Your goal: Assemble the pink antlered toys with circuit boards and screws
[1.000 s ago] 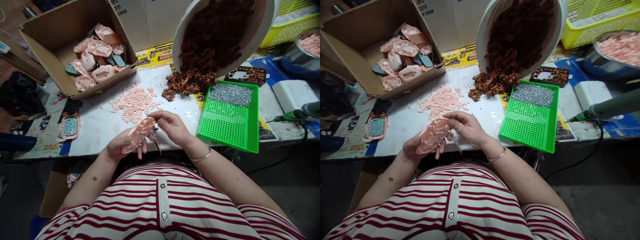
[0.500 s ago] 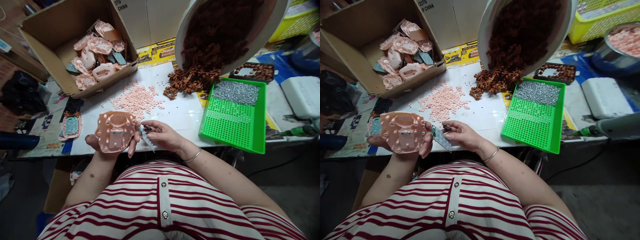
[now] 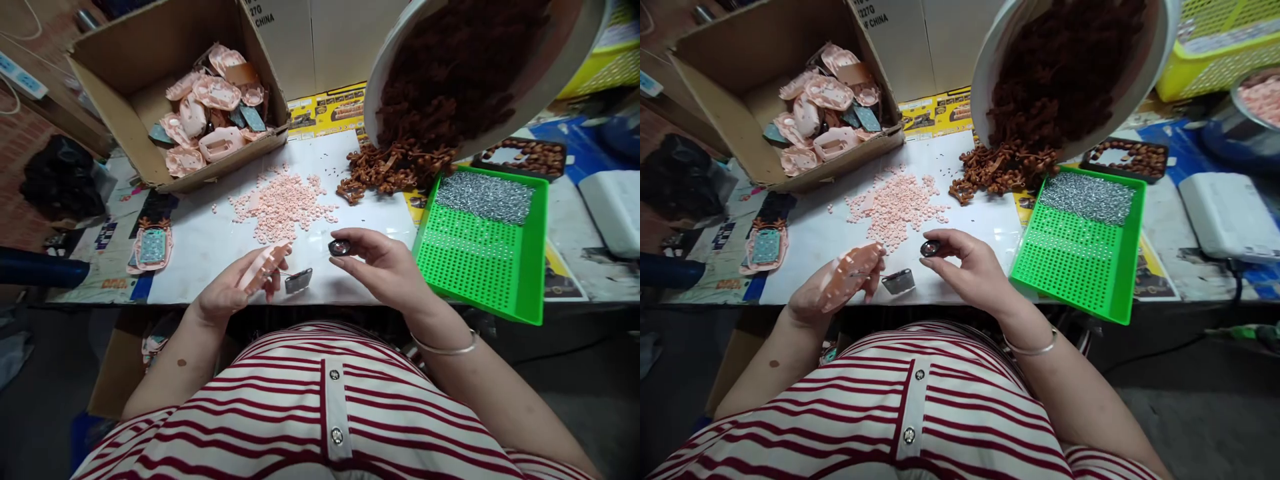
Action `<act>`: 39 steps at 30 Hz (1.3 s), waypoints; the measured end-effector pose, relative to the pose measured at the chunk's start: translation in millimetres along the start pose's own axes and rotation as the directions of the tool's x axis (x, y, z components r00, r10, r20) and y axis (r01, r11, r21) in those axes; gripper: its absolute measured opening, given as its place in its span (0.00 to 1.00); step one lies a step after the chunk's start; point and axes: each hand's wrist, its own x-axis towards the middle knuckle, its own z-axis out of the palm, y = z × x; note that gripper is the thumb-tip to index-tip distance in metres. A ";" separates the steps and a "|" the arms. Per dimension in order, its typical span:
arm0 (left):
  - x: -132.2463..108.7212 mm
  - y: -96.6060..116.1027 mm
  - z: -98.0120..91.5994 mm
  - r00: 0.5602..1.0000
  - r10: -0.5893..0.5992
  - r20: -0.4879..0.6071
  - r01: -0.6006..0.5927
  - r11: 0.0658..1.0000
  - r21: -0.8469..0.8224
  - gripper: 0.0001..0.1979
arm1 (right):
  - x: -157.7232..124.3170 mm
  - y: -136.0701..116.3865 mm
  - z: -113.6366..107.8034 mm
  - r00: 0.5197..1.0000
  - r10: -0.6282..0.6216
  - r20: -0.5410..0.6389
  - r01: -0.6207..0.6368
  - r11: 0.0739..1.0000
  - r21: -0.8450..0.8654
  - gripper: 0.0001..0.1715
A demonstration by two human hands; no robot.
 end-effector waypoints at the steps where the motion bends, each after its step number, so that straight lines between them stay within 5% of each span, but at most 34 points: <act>1: 0.2 -1.1 3.3 0.999 0.006 -0.049 -0.006 1.000 0.006 0.43 | -1.9 -10.1 -2.0 0.998 -0.052 0.045 0.057 0.992 -0.116 0.17; 6: 8.2 -8.6 34.8 0.997 -0.021 -0.076 0.008 0.987 -0.161 0.38 | -3.4 -46.1 10.8 0.925 -0.123 0.358 0.256 0.899 -0.355 0.13; 12: 11.9 -28.3 54.5 0.985 -0.106 -0.137 0.051 0.932 -0.358 0.37 | -0.7 -27.0 35.1 0.984 -0.169 0.061 0.179 0.905 -0.386 0.11; 17: 13.4 -36.9 52.8 0.977 -0.141 -0.158 0.054 0.888 -0.457 0.32 | -5.2 -9.8 35.5 0.889 -0.450 0.080 0.424 0.746 -0.513 0.07; 24: 15.8 -36.4 54.7 0.978 -0.188 -0.085 0.123 0.860 -0.495 0.32 | -9.7 0.7 36.5 0.777 -0.622 0.095 0.519 0.548 -0.656 0.12; 32: 18.3 -35.6 58.1 0.971 -0.170 -0.166 0.059 0.849 -0.525 0.44 | -7.8 1.2 35.3 0.824 -0.559 -0.090 0.441 0.732 -0.520 0.12; 39: 18.9 -40.1 56.8 0.978 -0.188 -0.087 0.130 0.884 -0.448 0.35 | -9.2 5.6 37.7 0.855 -0.515 -0.068 0.378 0.708 -0.597 0.10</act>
